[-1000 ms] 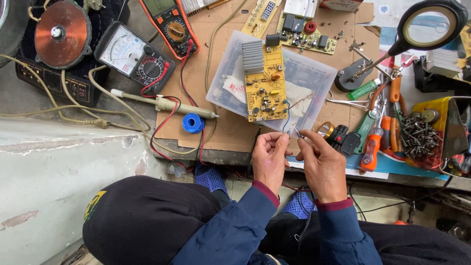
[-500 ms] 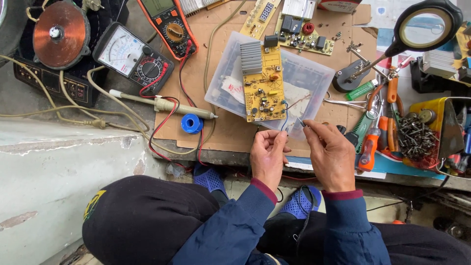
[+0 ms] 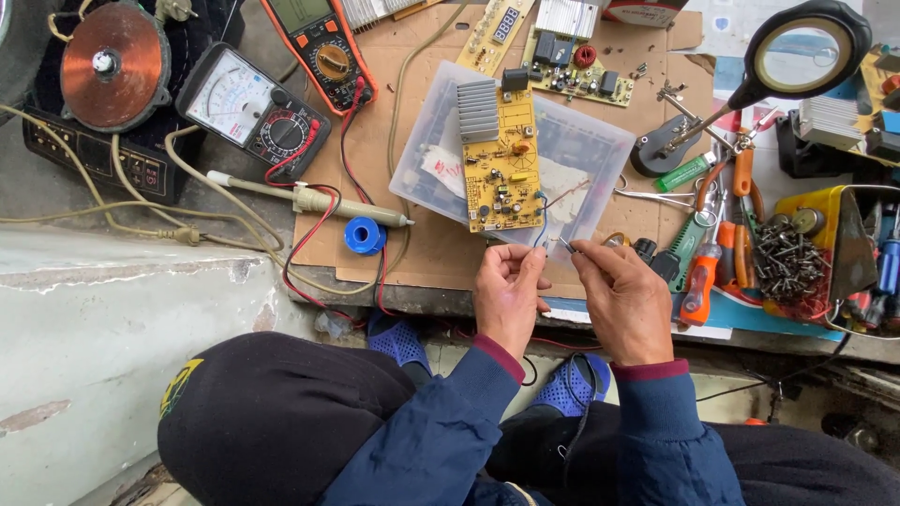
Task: The person sits on the floor and uses a magnifying glass to inspect a black plastic component and a yellow circuit board. They then use a multimeter to test the circuit board and a soldering iron to work on the board's components.
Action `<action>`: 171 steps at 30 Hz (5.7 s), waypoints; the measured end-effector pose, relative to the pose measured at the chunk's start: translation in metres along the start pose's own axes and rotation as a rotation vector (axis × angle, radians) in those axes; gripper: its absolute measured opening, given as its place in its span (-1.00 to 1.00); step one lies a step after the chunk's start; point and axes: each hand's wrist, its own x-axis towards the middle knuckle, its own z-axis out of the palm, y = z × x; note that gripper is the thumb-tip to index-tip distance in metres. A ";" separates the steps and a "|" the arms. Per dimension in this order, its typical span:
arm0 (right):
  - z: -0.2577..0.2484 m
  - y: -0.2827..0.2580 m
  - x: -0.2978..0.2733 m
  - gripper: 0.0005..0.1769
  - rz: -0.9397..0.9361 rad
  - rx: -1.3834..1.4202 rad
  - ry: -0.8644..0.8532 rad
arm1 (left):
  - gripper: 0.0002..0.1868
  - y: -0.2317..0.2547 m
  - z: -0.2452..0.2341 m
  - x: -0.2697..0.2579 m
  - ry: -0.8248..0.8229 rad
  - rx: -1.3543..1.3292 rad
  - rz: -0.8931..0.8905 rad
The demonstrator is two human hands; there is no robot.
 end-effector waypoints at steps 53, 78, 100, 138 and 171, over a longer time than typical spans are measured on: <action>0.021 -0.009 -0.011 -0.70 0.045 0.153 0.133 | -0.74 0.005 -0.014 0.004 -0.027 0.246 0.119; 0.060 0.015 0.014 -0.76 -0.014 -0.316 0.144 | -0.69 0.017 -0.052 -0.003 -0.123 0.011 -0.104; 0.051 0.000 0.006 -0.75 -0.027 -0.088 0.271 | -0.69 -0.012 -0.053 0.024 -0.073 0.205 0.020; 0.059 0.041 0.042 -0.89 -0.436 -1.014 -0.025 | -0.59 -0.028 -0.046 0.022 -0.088 0.034 -0.073; 0.010 -0.060 -0.051 -0.85 0.568 1.034 -0.339 | -0.72 0.022 -0.099 -0.042 -0.282 -0.290 -0.008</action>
